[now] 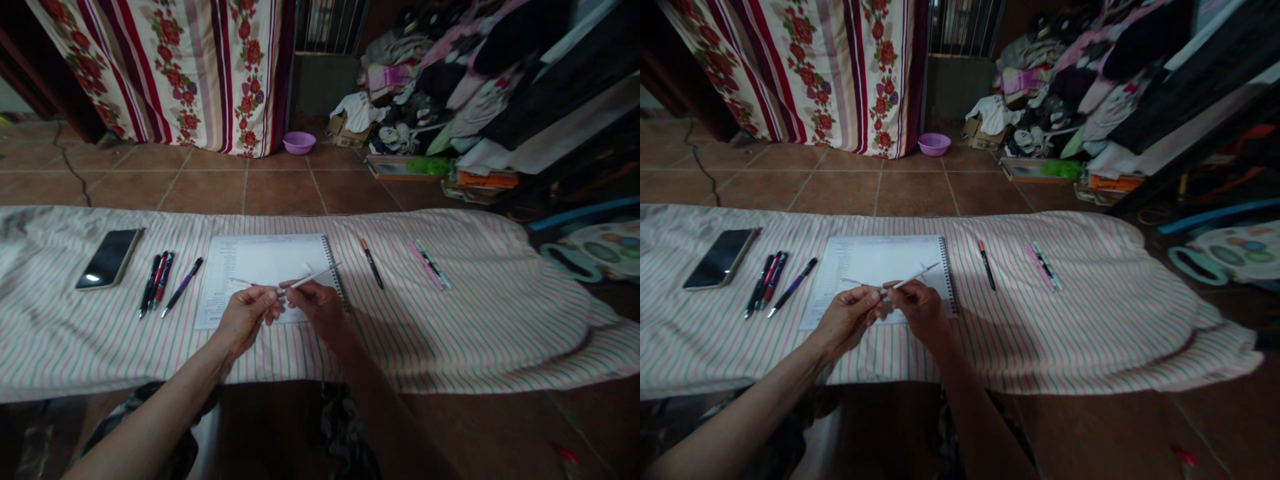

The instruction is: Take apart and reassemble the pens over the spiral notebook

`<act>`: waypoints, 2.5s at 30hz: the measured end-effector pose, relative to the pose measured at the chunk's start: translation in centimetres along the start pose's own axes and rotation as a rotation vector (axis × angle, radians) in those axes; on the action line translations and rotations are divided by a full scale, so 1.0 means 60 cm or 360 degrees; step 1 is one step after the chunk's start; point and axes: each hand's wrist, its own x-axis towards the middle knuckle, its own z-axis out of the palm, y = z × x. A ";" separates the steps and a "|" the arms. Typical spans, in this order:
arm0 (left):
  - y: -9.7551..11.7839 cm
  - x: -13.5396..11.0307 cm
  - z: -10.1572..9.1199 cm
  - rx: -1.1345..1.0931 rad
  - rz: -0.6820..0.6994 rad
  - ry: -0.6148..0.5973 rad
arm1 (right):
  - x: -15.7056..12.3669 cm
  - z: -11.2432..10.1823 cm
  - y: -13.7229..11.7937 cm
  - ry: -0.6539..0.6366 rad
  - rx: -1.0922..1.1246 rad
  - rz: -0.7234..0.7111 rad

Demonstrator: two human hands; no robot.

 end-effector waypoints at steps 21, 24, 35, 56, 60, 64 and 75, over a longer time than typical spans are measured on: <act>0.017 -0.009 0.001 -0.0285 -0.0177 -0.0018 | -0.011 0.001 -0.026 -0.0129 0.0230 -0.0118; 0.017 -0.009 -0.002 -0.0275 -0.0158 -0.0042 | -0.013 0.004 -0.034 -0.0131 0.0288 -0.0156; 0.027 -0.010 -0.016 -0.0173 -0.0132 -0.0181 | -0.019 0.008 -0.045 -0.0185 0.0138 -0.0358; 0.029 -0.006 -0.023 -0.0083 -0.0006 -0.0302 | -0.017 0.018 -0.037 -0.0042 -0.0164 -0.0671; 0.031 -0.007 -0.014 -0.0062 -0.0122 -0.0135 | -0.013 0.018 -0.030 0.0010 -0.0188 -0.0505; 0.028 -0.007 -0.013 -0.0066 -0.0181 -0.0065 | -0.007 0.018 -0.016 -0.0024 -0.0011 -0.0157; 0.024 -0.007 -0.011 -0.0054 -0.0104 -0.0335 | -0.003 0.022 -0.010 0.0012 0.0574 0.0374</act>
